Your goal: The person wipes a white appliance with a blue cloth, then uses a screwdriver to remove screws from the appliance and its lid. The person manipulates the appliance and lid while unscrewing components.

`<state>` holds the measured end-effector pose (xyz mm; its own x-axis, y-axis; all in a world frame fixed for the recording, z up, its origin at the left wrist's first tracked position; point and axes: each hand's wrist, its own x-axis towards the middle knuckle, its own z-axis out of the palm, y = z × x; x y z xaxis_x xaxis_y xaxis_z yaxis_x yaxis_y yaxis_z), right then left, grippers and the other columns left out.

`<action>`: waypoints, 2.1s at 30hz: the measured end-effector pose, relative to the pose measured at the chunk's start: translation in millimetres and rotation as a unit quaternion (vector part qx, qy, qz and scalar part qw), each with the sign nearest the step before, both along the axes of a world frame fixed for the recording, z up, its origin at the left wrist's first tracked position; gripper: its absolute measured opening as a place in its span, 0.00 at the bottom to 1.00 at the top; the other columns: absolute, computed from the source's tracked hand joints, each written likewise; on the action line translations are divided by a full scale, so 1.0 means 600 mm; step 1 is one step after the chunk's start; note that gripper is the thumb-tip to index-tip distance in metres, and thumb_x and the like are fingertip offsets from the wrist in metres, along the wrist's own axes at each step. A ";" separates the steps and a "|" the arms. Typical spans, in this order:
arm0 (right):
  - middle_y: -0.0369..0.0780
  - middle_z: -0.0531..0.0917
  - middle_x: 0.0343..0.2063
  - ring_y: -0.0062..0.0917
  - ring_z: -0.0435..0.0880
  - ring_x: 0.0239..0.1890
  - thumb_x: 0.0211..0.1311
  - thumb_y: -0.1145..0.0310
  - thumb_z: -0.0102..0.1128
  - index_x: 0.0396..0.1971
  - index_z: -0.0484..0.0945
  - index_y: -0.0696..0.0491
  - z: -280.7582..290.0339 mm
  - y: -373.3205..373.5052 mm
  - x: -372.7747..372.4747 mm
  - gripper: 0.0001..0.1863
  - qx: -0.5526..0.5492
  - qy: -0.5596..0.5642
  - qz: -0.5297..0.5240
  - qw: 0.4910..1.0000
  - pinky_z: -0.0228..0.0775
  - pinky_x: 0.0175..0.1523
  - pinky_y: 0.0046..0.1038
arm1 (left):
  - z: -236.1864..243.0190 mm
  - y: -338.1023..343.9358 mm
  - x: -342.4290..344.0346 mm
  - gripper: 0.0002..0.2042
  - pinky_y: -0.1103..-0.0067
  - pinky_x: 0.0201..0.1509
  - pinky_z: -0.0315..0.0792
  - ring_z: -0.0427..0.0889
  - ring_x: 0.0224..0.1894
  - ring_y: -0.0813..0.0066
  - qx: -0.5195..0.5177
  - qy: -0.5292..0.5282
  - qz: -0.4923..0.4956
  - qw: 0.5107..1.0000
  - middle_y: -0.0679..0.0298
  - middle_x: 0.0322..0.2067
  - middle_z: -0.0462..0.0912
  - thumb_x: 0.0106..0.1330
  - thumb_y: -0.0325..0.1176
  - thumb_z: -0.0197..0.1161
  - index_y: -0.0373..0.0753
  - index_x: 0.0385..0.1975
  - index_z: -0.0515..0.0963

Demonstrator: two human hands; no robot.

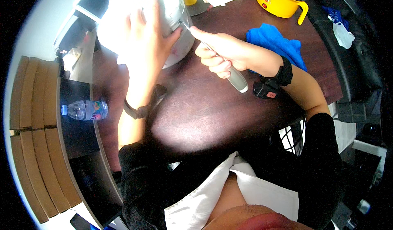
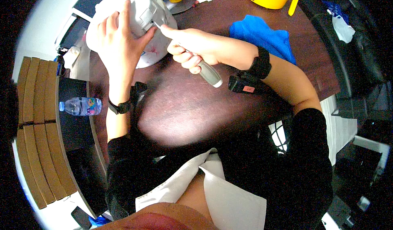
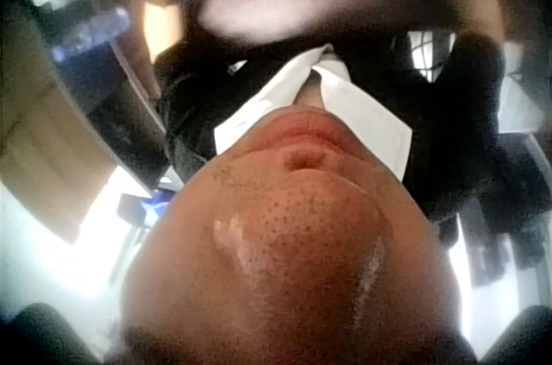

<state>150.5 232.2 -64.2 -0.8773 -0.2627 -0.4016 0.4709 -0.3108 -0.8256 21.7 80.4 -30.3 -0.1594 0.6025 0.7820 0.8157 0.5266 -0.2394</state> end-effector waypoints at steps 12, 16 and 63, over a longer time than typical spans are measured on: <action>0.24 0.52 0.06 0.12 0.49 0.05 0.68 0.30 0.29 0.10 0.51 0.42 -0.030 0.002 -0.015 0.35 -0.260 0.024 0.107 0.959 0.40 0.13 0.22 | -0.005 0.005 -0.009 0.40 0.68 0.47 0.72 0.77 0.42 0.61 0.024 0.074 -0.001 0.997 0.60 0.39 0.79 0.39 0.51 0.77 0.48 0.58 0.75; 0.24 0.52 0.06 0.12 0.49 0.05 0.68 0.30 0.30 0.10 0.52 0.41 -0.036 -0.011 -0.016 0.35 -0.304 0.031 0.107 0.946 0.41 0.12 0.22 | -0.006 0.003 -0.006 0.40 0.67 0.48 0.72 0.77 0.43 0.61 0.022 0.067 0.006 0.997 0.60 0.39 0.80 0.39 0.51 0.77 0.48 0.58 0.75; 0.50 0.68 0.09 0.39 0.77 0.17 0.67 0.32 0.39 0.12 0.71 0.64 -0.015 0.042 -0.036 0.45 0.614 0.231 -0.138 0.742 0.70 0.30 0.42 | -0.011 0.004 -0.024 0.39 0.66 0.45 0.72 0.76 0.42 0.56 0.021 0.049 -0.034 0.998 0.55 0.41 0.77 0.42 0.56 0.75 0.51 0.58 0.74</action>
